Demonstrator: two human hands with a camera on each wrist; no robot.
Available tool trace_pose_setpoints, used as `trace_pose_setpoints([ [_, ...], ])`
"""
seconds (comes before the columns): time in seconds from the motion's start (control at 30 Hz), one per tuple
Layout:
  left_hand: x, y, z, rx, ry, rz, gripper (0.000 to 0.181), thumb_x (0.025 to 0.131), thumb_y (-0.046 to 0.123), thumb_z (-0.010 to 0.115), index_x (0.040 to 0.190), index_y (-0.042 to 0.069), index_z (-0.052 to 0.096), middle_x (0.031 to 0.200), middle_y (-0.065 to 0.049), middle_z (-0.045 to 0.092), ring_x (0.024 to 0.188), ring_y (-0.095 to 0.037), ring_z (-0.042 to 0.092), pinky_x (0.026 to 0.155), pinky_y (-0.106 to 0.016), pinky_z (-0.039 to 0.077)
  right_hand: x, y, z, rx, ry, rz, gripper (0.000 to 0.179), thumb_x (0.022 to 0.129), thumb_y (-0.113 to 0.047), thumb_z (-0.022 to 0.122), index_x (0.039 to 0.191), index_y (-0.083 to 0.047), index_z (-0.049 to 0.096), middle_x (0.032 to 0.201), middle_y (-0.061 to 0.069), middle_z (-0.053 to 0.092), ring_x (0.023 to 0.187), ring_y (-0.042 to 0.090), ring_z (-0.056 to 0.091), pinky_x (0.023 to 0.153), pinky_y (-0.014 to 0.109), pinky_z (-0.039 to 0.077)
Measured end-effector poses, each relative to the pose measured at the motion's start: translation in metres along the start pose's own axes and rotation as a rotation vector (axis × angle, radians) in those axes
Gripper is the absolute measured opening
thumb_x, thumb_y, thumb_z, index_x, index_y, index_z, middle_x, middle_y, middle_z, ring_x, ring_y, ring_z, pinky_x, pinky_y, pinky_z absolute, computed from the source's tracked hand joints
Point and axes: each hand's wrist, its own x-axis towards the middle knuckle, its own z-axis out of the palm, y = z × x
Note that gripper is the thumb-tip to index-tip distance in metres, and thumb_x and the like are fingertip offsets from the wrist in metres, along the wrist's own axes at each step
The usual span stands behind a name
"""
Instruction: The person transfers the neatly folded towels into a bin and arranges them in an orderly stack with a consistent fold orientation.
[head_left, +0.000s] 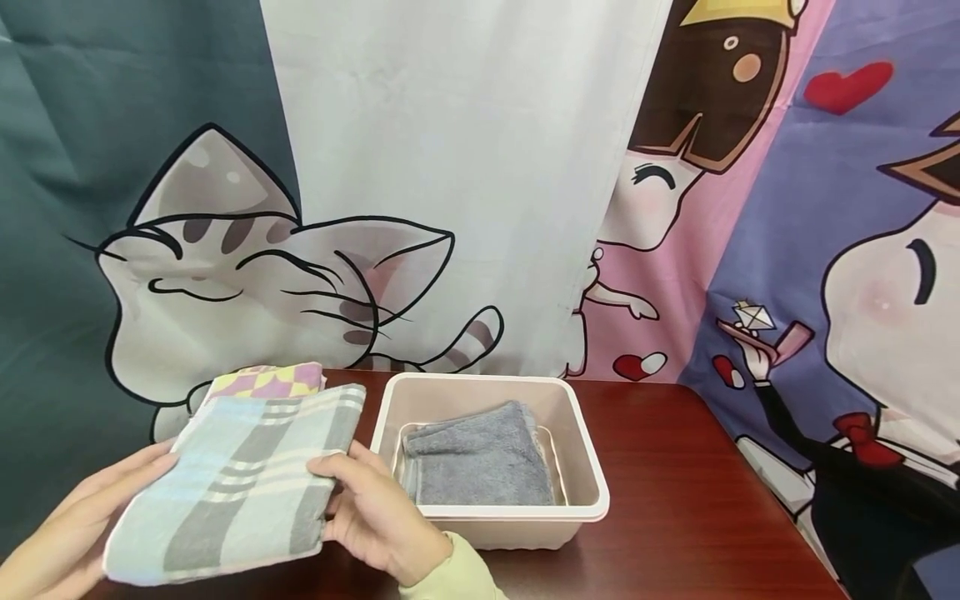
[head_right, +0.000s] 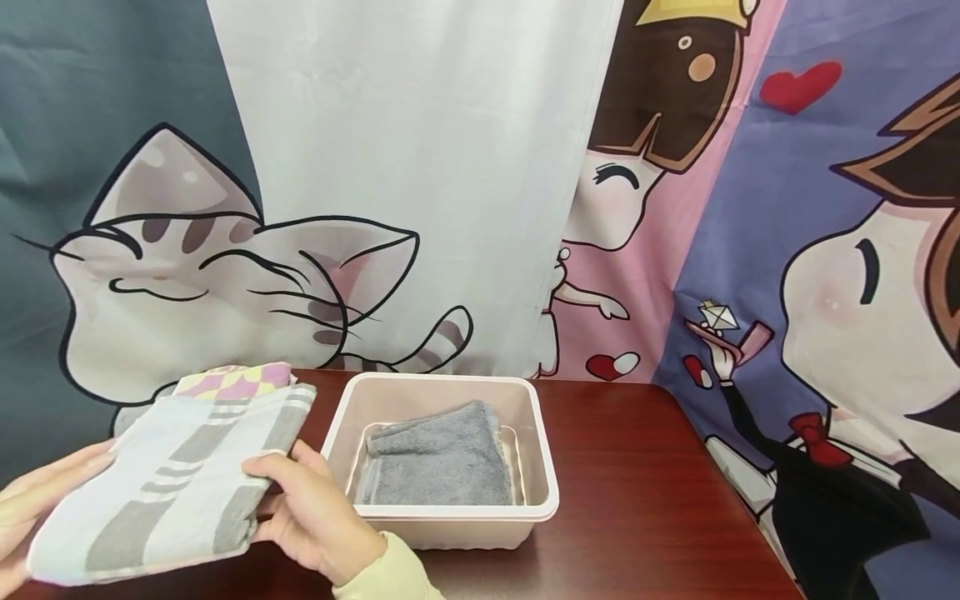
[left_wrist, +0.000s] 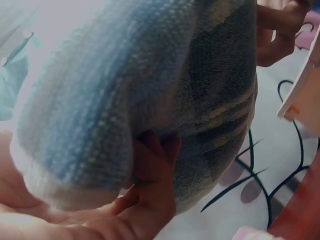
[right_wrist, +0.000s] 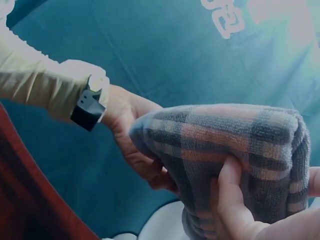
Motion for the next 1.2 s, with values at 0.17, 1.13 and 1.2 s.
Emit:
trace_pose_setpoints([
  [0.17, 0.011, -0.001, 0.015, 0.043, 0.021, -0.007, 0.034, 0.094, 0.016, 0.024, 0.126, 0.023, 0.031, 0.115, -0.001, 0.048, 0.096, -0.02, 0.048, 0.076, -0.043, 0.039, -0.01, -0.014, -0.01, -0.021, -0.012, -0.053, 0.033, 0.078, -0.013, 0.051, 0.11, -0.007, 0.043, 0.097, 0.009, 0.054, 0.081, 0.019, 0.054, 0.062, 0.04, 0.043],
  [1.13, 0.118, -0.025, 0.106, 0.287, -0.2, -0.038, 0.079, 0.078, -0.003, 0.054, 0.131, 0.015, -0.001, 0.117, -0.024, 0.039, 0.095, -0.038, 0.047, 0.071, -0.05, 0.039, -0.059, -0.103, -0.087, -0.358, 0.339, -0.222, 0.03, 0.081, -0.011, 0.052, 0.107, 0.002, 0.043, 0.082, 0.01, 0.057, 0.065, 0.018, 0.056, 0.055, 0.032, 0.046],
  [1.2, 0.125, -0.028, 0.111, 0.292, -0.175, -0.037, 0.081, 0.076, -0.003, 0.057, 0.131, 0.014, 0.0, 0.115, -0.025, 0.041, 0.092, -0.039, 0.048, 0.071, -0.05, 0.04, -0.061, -0.106, -0.093, -0.358, 0.363, -0.224, 0.03, 0.081, -0.011, 0.052, 0.107, 0.002, 0.043, 0.081, 0.01, 0.057, 0.065, 0.018, 0.056, 0.055, 0.032, 0.046],
])
